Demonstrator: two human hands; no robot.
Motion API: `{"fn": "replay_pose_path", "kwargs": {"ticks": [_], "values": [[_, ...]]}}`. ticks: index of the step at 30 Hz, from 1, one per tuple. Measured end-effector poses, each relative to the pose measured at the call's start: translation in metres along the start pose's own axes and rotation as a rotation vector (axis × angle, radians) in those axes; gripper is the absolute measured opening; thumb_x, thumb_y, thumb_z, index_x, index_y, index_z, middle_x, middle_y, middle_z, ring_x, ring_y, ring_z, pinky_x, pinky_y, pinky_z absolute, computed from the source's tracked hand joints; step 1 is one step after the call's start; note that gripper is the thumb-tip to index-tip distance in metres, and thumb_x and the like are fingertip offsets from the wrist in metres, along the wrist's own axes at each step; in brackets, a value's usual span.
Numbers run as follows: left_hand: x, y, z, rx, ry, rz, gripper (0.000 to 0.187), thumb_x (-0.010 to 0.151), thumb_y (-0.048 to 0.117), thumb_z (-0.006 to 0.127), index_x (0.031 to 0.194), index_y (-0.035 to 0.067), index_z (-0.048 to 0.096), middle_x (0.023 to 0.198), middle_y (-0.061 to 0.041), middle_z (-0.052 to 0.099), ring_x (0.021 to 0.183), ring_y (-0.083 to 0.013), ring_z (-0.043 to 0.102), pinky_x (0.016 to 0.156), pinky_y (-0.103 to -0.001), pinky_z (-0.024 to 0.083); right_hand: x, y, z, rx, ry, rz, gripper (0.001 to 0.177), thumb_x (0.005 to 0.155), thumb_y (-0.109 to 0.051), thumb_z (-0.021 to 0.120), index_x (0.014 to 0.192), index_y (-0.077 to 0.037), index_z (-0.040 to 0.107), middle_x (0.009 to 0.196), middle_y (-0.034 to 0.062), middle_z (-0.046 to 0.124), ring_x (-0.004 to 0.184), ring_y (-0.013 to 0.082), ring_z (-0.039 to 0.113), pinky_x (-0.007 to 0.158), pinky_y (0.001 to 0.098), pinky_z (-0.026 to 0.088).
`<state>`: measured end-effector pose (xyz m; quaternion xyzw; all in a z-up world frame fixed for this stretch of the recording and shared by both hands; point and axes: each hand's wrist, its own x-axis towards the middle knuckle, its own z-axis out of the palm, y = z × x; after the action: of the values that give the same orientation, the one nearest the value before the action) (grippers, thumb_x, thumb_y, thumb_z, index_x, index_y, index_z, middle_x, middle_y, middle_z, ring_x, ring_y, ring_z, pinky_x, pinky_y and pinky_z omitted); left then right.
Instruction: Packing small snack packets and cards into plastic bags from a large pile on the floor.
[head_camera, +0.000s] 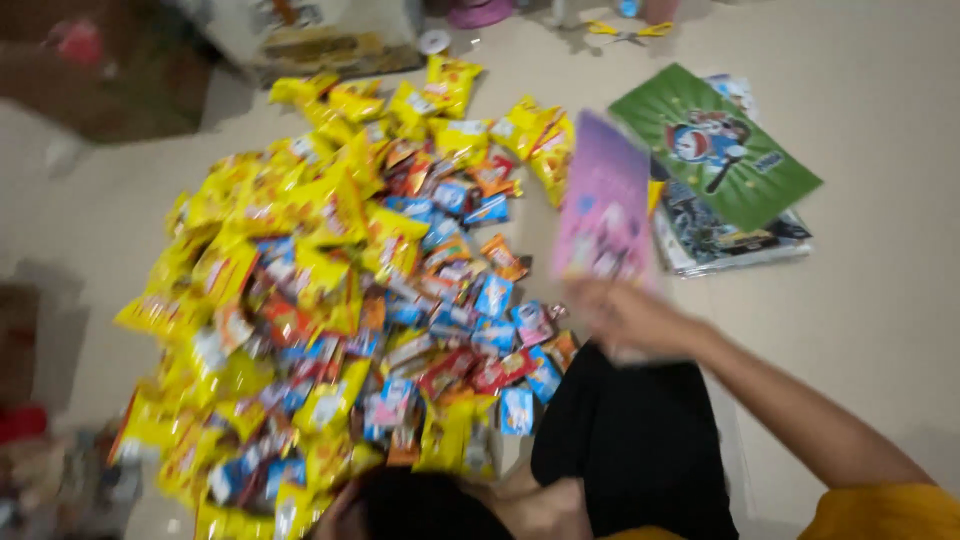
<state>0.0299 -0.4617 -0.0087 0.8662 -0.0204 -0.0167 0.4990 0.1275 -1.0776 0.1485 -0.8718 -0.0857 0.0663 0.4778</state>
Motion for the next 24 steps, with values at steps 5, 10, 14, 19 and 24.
{"fn": "replay_pose_path", "kwargs": {"ticks": [5,10,14,19,24], "values": [[-0.002,0.136,0.119,-0.617,0.054,-0.486,0.051,0.097,0.03,0.054,0.143,0.008,0.058,0.147,-0.009,0.061,0.129,-0.0191,0.059,0.101,-0.035,0.052,-0.049,-0.122,0.077,0.406,-0.609,-0.445,0.017,0.1,-0.025,0.057,0.089,-0.011,0.056,0.158,0.0198,0.046,0.139,0.0276,0.051,0.105,0.0402,0.045],[-0.034,0.1,0.167,-1.198,-0.292,-0.458,0.053,0.081,0.026,0.067,0.128,0.006,0.052,0.116,-0.014,0.054,0.098,-0.0208,0.054,0.082,-0.037,0.047,-0.092,-0.098,0.116,0.718,-1.197,-0.192,0.049,0.091,-0.052,0.073,0.106,-0.007,0.061,0.096,-0.0036,0.056,0.087,0.0062,0.05,0.074,0.024,0.04],[-0.034,0.2,0.12,-1.516,-0.593,-0.383,0.109,0.08,0.065,0.072,0.159,0.004,0.027,0.164,-0.021,0.034,0.146,-0.0275,0.043,0.117,-0.043,0.041,-0.113,-0.06,0.117,0.962,-1.183,0.133,0.051,0.077,-0.035,0.089,0.108,0.001,0.071,0.089,-0.0041,0.066,0.078,0.0036,0.055,0.067,0.019,0.039],[-0.023,0.134,0.132,-1.493,-0.102,-0.455,0.044,0.091,0.031,0.07,0.127,0.007,0.065,0.12,-0.012,0.074,0.1,-0.0232,0.072,0.084,-0.042,0.062,-0.11,0.002,0.122,1.42,-0.872,0.304,0.055,0.068,-0.005,0.08,0.116,0.018,0.064,0.09,0.0187,0.075,0.073,0.0232,0.073,0.059,0.0324,0.059],[0.021,0.18,0.047,-1.289,0.291,-0.32,0.032,0.102,0.023,0.056,0.129,0.006,0.062,0.121,-0.014,0.071,0.107,-0.0267,0.068,0.098,-0.043,0.055,-0.051,-0.071,0.059,0.459,-0.737,0.007,0.026,0.08,-0.018,0.082,0.1,-0.008,0.068,0.078,0.0024,0.072,0.072,0.0096,0.061,0.062,0.0265,0.045]]}}
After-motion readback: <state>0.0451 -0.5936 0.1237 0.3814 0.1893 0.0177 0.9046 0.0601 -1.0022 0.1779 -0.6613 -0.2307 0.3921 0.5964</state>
